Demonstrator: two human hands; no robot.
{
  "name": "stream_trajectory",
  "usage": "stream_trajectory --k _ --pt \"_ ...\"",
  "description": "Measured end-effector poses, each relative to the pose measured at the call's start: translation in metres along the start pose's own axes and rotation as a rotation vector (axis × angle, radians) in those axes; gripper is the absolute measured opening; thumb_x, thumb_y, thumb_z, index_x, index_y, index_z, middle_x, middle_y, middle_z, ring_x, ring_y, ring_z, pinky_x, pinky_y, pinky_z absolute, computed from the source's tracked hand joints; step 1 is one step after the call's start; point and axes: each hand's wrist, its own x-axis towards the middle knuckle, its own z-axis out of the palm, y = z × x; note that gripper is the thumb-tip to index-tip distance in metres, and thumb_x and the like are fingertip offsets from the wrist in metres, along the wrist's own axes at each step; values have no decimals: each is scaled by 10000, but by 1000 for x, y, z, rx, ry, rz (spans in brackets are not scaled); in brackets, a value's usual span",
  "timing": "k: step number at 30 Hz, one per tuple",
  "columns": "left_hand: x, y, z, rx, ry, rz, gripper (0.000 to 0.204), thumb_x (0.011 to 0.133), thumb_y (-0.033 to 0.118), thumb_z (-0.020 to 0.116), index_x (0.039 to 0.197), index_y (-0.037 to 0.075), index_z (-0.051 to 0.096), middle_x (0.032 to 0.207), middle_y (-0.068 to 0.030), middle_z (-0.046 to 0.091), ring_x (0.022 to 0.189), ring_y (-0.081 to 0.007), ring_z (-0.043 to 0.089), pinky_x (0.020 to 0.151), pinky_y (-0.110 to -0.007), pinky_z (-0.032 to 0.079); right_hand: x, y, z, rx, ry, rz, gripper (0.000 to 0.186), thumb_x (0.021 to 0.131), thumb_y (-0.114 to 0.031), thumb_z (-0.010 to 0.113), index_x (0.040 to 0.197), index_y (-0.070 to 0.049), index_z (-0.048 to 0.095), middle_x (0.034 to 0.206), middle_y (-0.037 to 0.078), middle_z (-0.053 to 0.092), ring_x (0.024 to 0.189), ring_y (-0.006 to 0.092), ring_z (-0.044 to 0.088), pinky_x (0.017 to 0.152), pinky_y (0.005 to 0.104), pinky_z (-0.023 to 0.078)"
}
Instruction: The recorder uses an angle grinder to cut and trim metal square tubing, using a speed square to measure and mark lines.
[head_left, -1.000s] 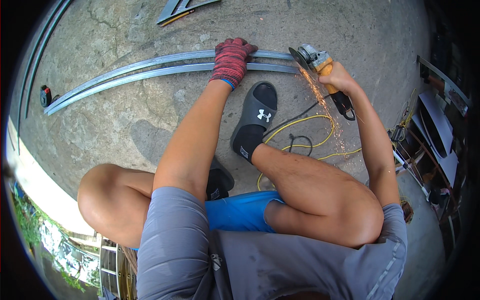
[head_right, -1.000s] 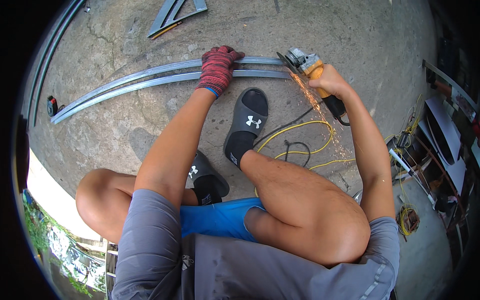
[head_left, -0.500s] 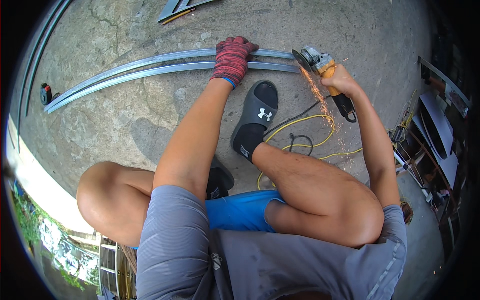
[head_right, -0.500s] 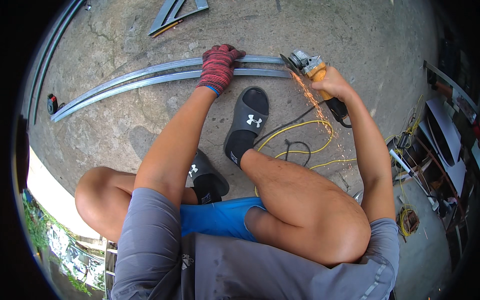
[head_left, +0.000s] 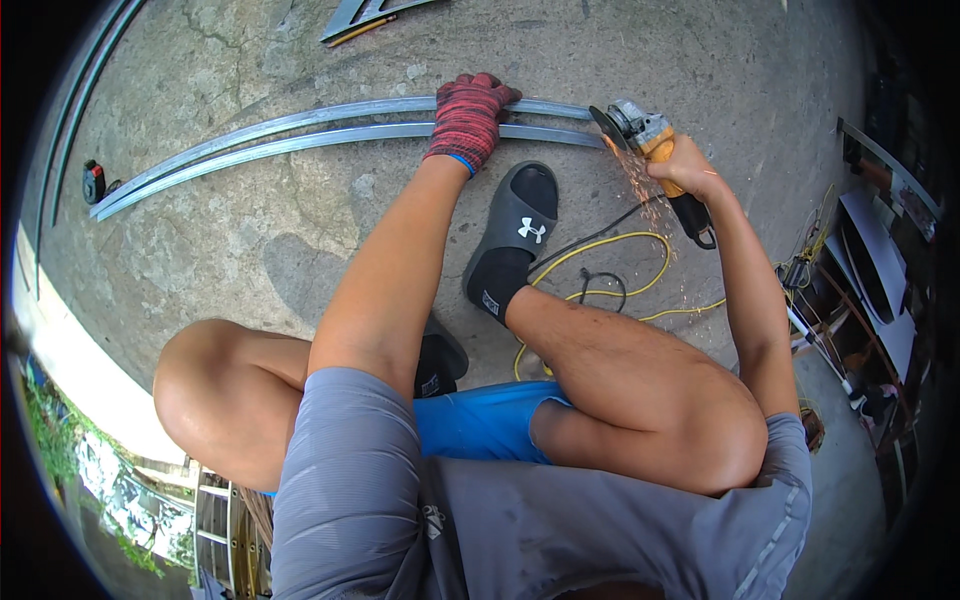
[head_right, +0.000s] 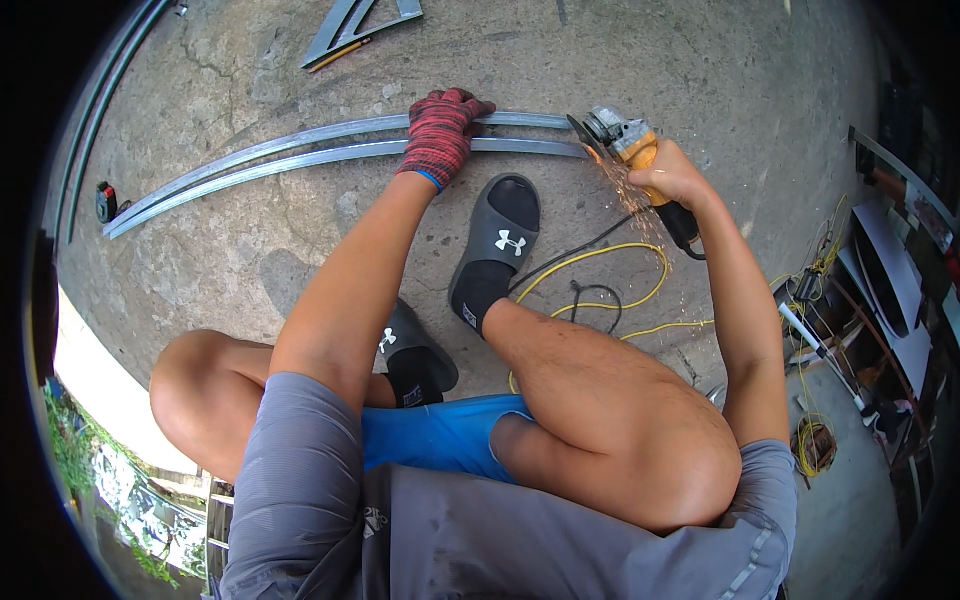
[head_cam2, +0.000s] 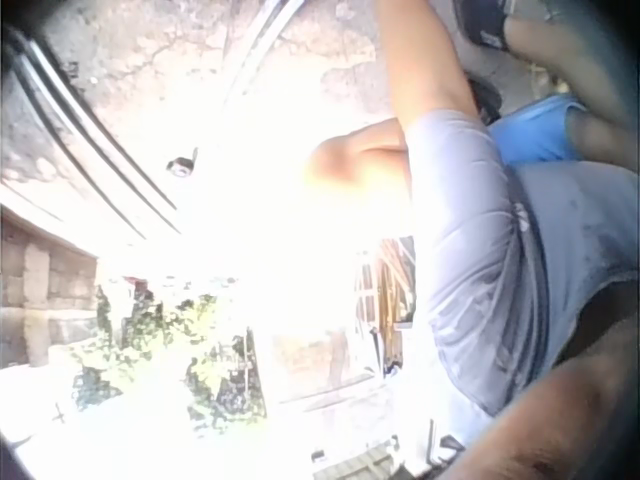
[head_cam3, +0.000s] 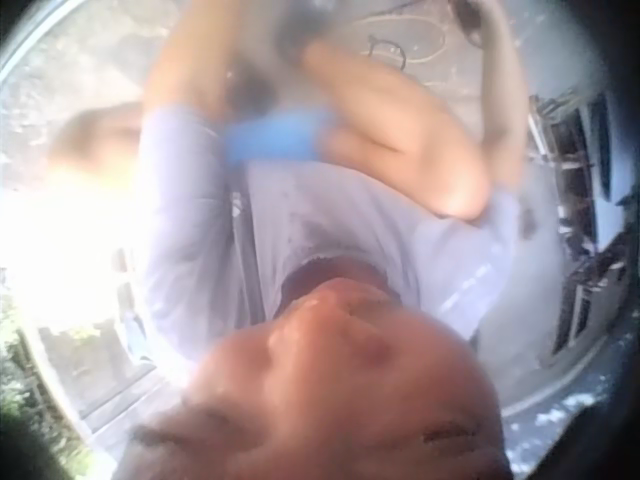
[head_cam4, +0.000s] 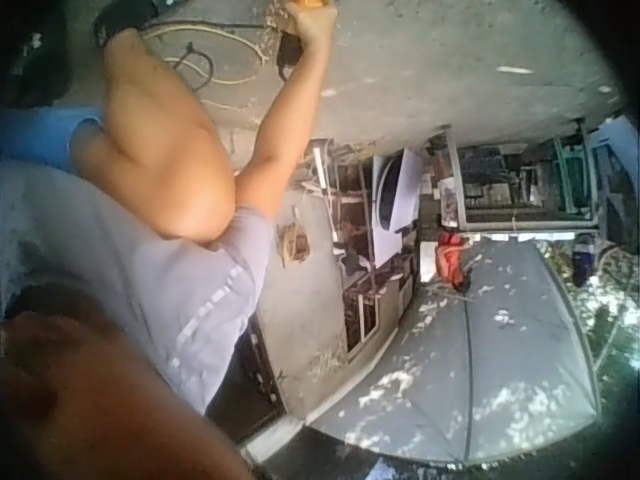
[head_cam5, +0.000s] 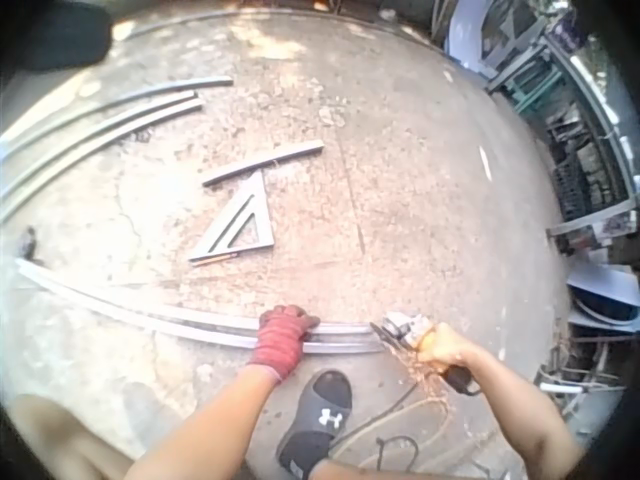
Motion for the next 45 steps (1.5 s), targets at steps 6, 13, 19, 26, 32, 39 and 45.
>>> stream_trajectory --k 6,13,19,26,32,39,45 --pt "-1 0 0 1 -5 -10 410 831 97 674 1196 282 691 1217 -30 642 1143 -281 576 1017 -438 410 -1 2 3 -2 35 -39 302 641 -115 751 888 33 662 777 66 658 670 154 615 629 310 499" --pt "-1 0 -2 12 -34 -14 442 805 78 678 1192 290 690 1216 -27 638 1155 -276 569 1019 -442 408 -1 -4 2 24 24 -27 286 650 -120 739 877 36 661 769 70 657 661 158 618 614 313 498" --pt "0 -1 1 -8 6 -7 457 785 65 689 1188 280 693 1210 -33 639 1142 -281 574 1009 -440 414 3 -3 3 17 25 -31 300 647 -135 736 874 46 658 769 77 653 657 163 613 614 317 496" --pt "-1 0 1 -6 2 2 472 774 64 697 1193 279 692 1210 -35 641 1136 -283 578 1002 -442 421 4 -9 2 -4 27 -39 332 646 -150 741 895 50 653 776 78 651 664 167 611 626 320 497" --pt "1 0 1 -1 -1 4 462 792 72 683 1203 283 689 1207 -37 643 1138 -282 579 1007 -435 423 5 -15 0 -18 9 -15 323 647 -138 738 898 45 647 786 78 652 669 168 613 635 316 499" --pt "-2 0 -1 11 9 -4 441 803 74 676 1193 279 695 1193 -36 650 1133 -284 580 1008 -444 414 3 -18 1 8 -10 -2 313 639 -137 737 883 39 649 784 80 652 673 169 614 635 313 499" --pt "-2 2 -1 -15 2 -7 426 815 81 675 1192 278 695 1215 -35 644 1143 -284 575 1020 -440 401 6 -12 0 8 -21 11 302 638 -136 733 868 40 647 781 79 654 663 163 618 619 308 496"
